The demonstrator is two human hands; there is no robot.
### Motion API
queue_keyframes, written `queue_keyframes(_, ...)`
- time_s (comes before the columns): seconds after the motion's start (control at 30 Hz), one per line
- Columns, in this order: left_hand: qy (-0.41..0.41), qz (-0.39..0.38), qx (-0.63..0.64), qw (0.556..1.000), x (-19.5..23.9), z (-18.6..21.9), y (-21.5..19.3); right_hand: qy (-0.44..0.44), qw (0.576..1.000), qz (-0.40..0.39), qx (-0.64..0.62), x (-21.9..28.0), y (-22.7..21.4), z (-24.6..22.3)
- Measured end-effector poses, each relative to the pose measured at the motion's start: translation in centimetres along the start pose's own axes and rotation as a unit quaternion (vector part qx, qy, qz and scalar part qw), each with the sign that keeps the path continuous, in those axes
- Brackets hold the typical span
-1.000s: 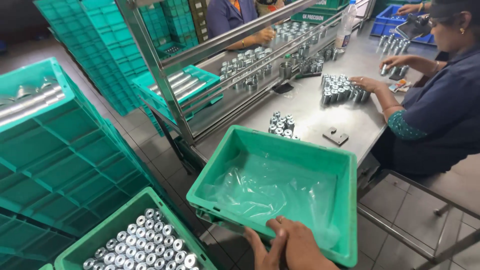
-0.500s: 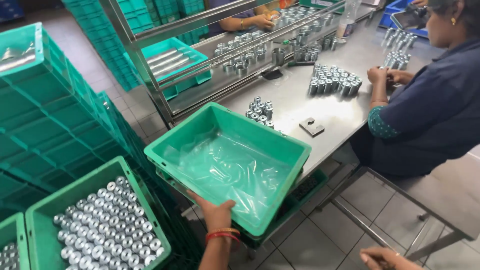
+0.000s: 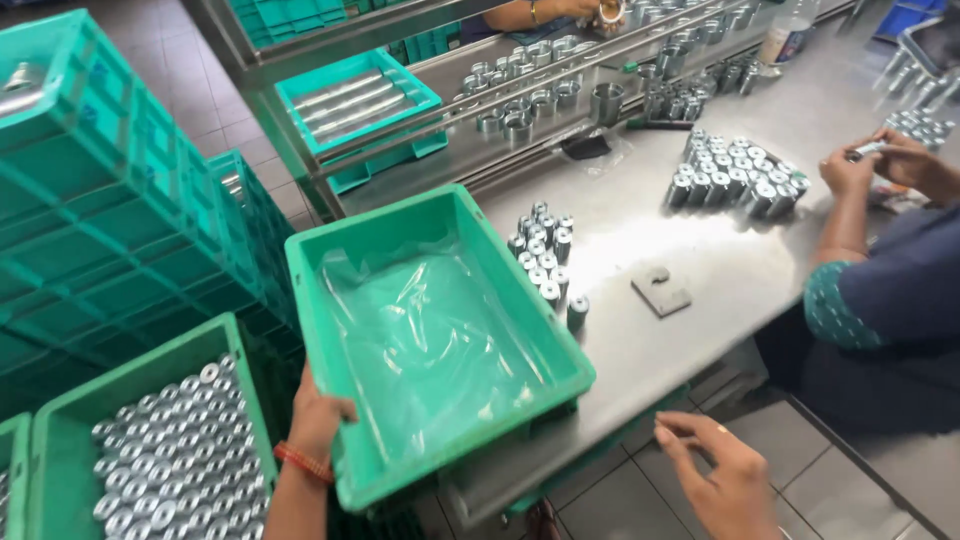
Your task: Sorting and placing small cylindrical metal components into a green plastic crate.
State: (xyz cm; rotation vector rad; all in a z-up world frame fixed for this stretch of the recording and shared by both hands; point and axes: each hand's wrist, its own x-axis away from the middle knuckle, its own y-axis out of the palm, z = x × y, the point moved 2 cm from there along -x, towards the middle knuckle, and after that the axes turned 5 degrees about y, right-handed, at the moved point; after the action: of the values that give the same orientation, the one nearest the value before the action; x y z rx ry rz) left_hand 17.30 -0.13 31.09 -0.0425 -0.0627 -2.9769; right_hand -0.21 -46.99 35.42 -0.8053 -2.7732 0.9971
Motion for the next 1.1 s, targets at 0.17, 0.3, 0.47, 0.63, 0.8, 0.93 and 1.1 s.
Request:
queue_keyframes(0.17, -0.012, -0.012, -0.027, 1.0, -3.2, -1.1, -0.8, -0.028, 0.989, -0.13, -0.061, -9.0, 6.3, -4.4)
queue_keyframes(0.3, -0.039, -0.031, -0.024, 0.998, -5.6, -1.1, 0.4, 0.046, 0.955, -0.278, -0.089, -12.7, 10.5, -7.0)
queue_keyframes(0.47, -0.062, -0.032, -0.02, 0.997, -6.6, -1.3, 1.9, 0.036, 0.949, -0.303, -0.074, -16.2, 14.1, -0.8)
queue_keyframes(0.63, -0.091, -0.028, -0.006, 0.995, -5.6, -1.8, 2.5, 0.049, 0.943, -0.316, -0.088, -18.2, 13.4, -2.1)
queue_keyframes(0.8, -0.11, -0.006, 0.012, 0.994, -5.6, -1.9, 3.1, 0.043, 0.934, -0.346, -0.075, -22.6, 11.1, -4.5)
queue_keyframes(0.93, -0.116, 0.036, 0.026, 0.992, -5.0, -2.0, 3.9, 0.026, 0.963, -0.265, -0.046, -30.9, 11.4, -0.1)
queue_keyframes(1.1, -0.041, 0.048, -0.026, 0.998, -3.6, 0.2, 5.3, -0.051, 0.953, -0.298, 0.005, -40.1, 17.2, -0.6)
